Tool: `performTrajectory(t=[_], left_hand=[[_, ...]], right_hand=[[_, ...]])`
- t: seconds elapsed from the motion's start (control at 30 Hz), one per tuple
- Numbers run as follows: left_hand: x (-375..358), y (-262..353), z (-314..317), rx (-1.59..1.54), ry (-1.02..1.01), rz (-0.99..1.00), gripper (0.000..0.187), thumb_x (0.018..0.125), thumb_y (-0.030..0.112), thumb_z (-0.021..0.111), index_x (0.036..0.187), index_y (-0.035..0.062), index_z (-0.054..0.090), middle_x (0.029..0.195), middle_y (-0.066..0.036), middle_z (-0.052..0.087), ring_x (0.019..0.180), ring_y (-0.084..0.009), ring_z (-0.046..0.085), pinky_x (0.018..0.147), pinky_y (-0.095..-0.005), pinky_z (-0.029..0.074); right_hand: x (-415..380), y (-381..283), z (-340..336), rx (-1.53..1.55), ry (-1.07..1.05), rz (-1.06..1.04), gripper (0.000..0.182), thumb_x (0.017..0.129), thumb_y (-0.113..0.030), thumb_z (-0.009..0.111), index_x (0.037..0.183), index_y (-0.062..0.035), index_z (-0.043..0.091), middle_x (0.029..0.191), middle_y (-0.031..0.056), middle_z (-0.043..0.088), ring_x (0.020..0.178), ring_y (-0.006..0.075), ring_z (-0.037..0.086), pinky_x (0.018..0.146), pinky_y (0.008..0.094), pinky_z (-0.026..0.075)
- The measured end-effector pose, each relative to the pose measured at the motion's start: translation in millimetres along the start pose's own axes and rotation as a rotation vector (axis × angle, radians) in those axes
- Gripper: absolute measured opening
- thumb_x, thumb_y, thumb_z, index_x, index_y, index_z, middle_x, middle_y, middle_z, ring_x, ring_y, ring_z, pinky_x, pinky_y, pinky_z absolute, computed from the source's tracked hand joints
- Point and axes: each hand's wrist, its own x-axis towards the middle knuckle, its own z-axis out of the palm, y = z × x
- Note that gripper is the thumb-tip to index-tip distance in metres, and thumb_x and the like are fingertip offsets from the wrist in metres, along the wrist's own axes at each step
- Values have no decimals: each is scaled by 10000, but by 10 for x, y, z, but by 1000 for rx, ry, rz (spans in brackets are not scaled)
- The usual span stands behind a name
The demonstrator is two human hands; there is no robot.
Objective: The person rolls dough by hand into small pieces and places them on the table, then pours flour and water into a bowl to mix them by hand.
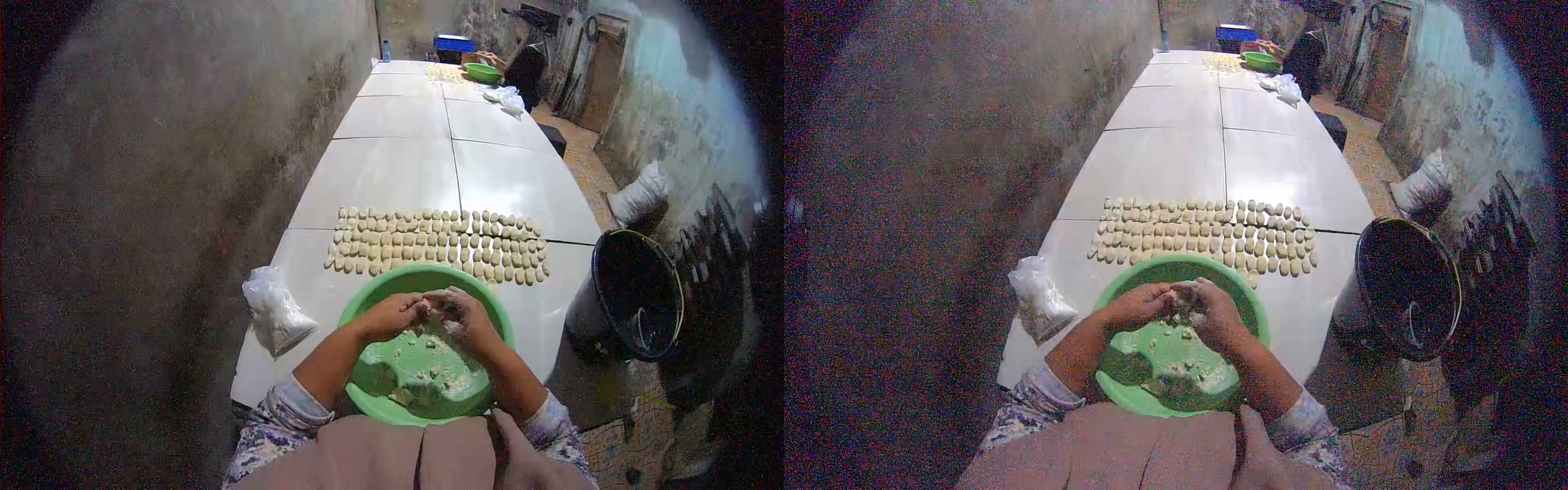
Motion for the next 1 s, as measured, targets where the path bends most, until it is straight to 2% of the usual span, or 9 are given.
performTrajectory(t=[0.07, 0.1, 0.23, 0.57, 0.73, 0.8, 0.87, 0.93, 1.0], left_hand=[[18, -59, -13, -11, -9, 5, 357, 990, 310, 423, 1089, 4, 577, 810, -20, 571, 711, -107, 506, 673, -282, 459], [14, -92, 3, -80, 1, 23, 376, 986, 347, 427, 1063, 14, 585, 807, -15, 569, 710, -100, 494, 668, -273, 451], [63, -244, -44, -129, -78, 13, 441, 978, 424, 391, 1021, 30, 584, 886, -30, 606, 763, -118, 562, 721, -289, 477], [-8, 65, -15, 130, -117, 13, 391, 992, 344, 389, 1005, 2, 578, 852, -42, 603, 773, -123, 544, 755, -292, 458], [9, -45, -49, 99, -155, 24, 347, 988, 303, 399, 975, -3, 562, 843, -47, 600, 774, -145, 555, 765, -306, 457], [-47, 32, -37, 79, -112, -10, 326, 975, 306, 437, 970, 8, 568, 853, -58, 615, 781, -162, 572, 776, -316, 460], [-52, 108, -50, 390, -236, -90, 297, 955, 304, 477, 992, 31, 589, 860, -72, 626, 792, -177, 588, 786, -324, 461], [-49, -20, -9, 391, -240, -86, 212, 904, 240, 557, 974, 49, 618, 905, -89, 630, 840, -189, 595, 810, -337, 463], [-41, -76, 7, 430, -82, 168, 151, 845, 150, 612, 949, 44, 638, 961, -99, 624, 895, -194, 592, 836, -348, 465]], right_hand=[[-12, -23, -4, -53, 17, -54, 316, 794, 24, 614, 1108, -5, 604, 968, 63, 627, 882, 145, 605, 826, 272, 470], [-31, -225, -36, -101, 20, -60, 384, 690, 35, 650, 1068, -14, 605, 1060, 168, 613, 951, 300, 623, 885, 359, 472], [-43, -166, -16, 37, 28, 52, 380, 684, 46, 648, 1056, -5, 589, 1043, 167, 617, 950, 310, 621, 872, 369, 479], [-66, -30, -37, -257, 87, -15, 303, 740, -11, 611, 1035, 2, 548, 998, 195, 608, 935, 370, 598, 839, 411, 469], [-36, -92, 24, -143, 92, 39, 139, 853, -75, 542, 969, 0, 530, 888, 201, 601, 846, 376, 593, 758, 410, 462], [-28, -179, 25, -138, 234, 65, 123, 886, -100, 528, 963, -5, 536, 850, 187, 602, 830, 347, 602, 747, 401, 466], [-1, -121, -44, -42, 220, 114, 132, 901, -124, 536, 966, -10, 539, 850, 168, 612, 822, 297, 615, 729, 386, 469], [40, 13, -58, -75, 182, 155, 137, 879, -87, 560, 990, -8, 548, 880, 164, 624, 845, 250, 628, 761, 368, 476], [21, -2, -40, -95, 184, 48, 171, 849, -39, 581, 1015, -8, 557, 928, 169, 636, 892, 227, 635, 790, 354, 487]])
